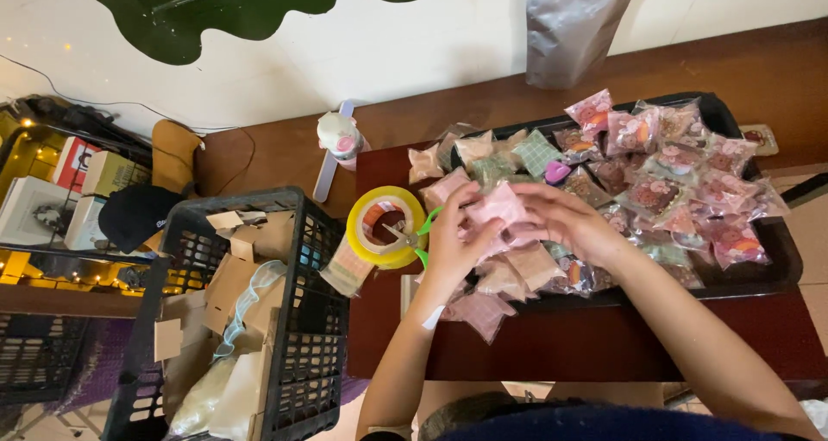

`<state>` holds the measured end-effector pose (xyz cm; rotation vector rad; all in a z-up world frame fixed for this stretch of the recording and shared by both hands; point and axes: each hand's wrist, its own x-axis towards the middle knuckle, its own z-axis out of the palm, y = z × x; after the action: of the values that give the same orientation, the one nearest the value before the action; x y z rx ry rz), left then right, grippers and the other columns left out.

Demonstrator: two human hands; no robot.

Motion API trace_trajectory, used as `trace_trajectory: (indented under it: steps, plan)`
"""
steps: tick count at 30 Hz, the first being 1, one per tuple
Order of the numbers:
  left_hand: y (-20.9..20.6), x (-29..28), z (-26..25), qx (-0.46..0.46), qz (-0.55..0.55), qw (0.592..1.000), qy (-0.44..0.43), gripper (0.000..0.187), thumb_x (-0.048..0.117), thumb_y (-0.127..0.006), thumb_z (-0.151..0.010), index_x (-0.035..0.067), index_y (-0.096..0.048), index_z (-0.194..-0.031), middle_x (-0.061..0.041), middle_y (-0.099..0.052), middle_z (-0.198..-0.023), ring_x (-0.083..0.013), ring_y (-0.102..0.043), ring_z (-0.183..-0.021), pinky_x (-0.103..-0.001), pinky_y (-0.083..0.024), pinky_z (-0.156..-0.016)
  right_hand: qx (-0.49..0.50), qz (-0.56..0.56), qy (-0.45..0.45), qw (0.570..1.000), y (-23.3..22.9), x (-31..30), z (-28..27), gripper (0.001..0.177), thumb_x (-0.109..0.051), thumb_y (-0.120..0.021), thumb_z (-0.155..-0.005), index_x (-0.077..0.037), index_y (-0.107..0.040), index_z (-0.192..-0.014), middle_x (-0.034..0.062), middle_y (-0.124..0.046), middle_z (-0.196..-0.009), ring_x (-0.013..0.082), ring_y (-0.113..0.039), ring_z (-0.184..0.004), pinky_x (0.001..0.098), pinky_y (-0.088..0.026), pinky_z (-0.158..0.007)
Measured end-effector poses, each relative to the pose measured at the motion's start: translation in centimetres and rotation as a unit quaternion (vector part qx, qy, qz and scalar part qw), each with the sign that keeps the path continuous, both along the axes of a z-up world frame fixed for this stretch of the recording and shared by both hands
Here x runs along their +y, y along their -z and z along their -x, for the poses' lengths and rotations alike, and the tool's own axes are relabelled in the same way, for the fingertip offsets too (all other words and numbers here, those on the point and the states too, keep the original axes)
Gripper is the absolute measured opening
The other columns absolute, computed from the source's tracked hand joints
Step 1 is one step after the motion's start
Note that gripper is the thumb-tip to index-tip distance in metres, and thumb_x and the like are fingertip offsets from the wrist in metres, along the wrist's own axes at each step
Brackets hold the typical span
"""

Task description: Sorting and packing small colored packets into a tray using scissors and tape.

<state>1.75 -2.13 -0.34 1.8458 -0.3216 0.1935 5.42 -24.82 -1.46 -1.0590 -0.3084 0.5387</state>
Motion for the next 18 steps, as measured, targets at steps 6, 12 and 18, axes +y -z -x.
trace_trajectory:
  steps: [6,12,18]
  plan:
    - [0.6,-0.3,0.3,-0.046,-0.018,0.999,0.01,0.071,0.022,-0.086,-0.084,0.006,-0.051,-0.144,-0.012,-0.075,-0.117,-0.0192,-0.077,-0.1,-0.03,-0.065,-0.081,-0.117,0.191,0.063,0.973,-0.9,1.7,1.6,0.059,-0.019,-0.061,-0.094,-0.008,-0.037,-0.147,0.0144,-0.062,-0.129,0.0279,-0.068,-0.113,0.0446,-0.064,-0.09]
    - [1.5,0.0,0.3,-0.029,-0.053,0.998,0.021,0.07,0.024,-0.088,-0.083,0.011,-0.056,-0.143,-0.008,-0.079,-0.105,-0.0129,-0.076,-0.082,-0.027,-0.063,-0.07,-0.491,0.248,0.168,0.818,-1.5,2.5,1.9,0.031,-0.014,-0.079,-0.085,-0.008,-0.06,-0.109,0.014,-0.061,-0.139,0.0299,-0.06,-0.128,0.0401,-0.051,-0.108]
    - [1.8,-0.6,0.5,-0.087,-0.043,0.995,0.029,0.075,0.024,-0.09,-0.08,0.01,-0.053,-0.143,-0.009,-0.075,-0.108,-0.0154,-0.074,-0.085,-0.028,-0.062,-0.071,-0.381,0.192,0.133,0.895,1.7,2.5,1.4,0.012,-0.007,-0.074,-0.092,-0.008,-0.065,-0.1,0.0096,-0.067,-0.127,0.0196,-0.065,-0.12,0.0334,-0.056,-0.103]
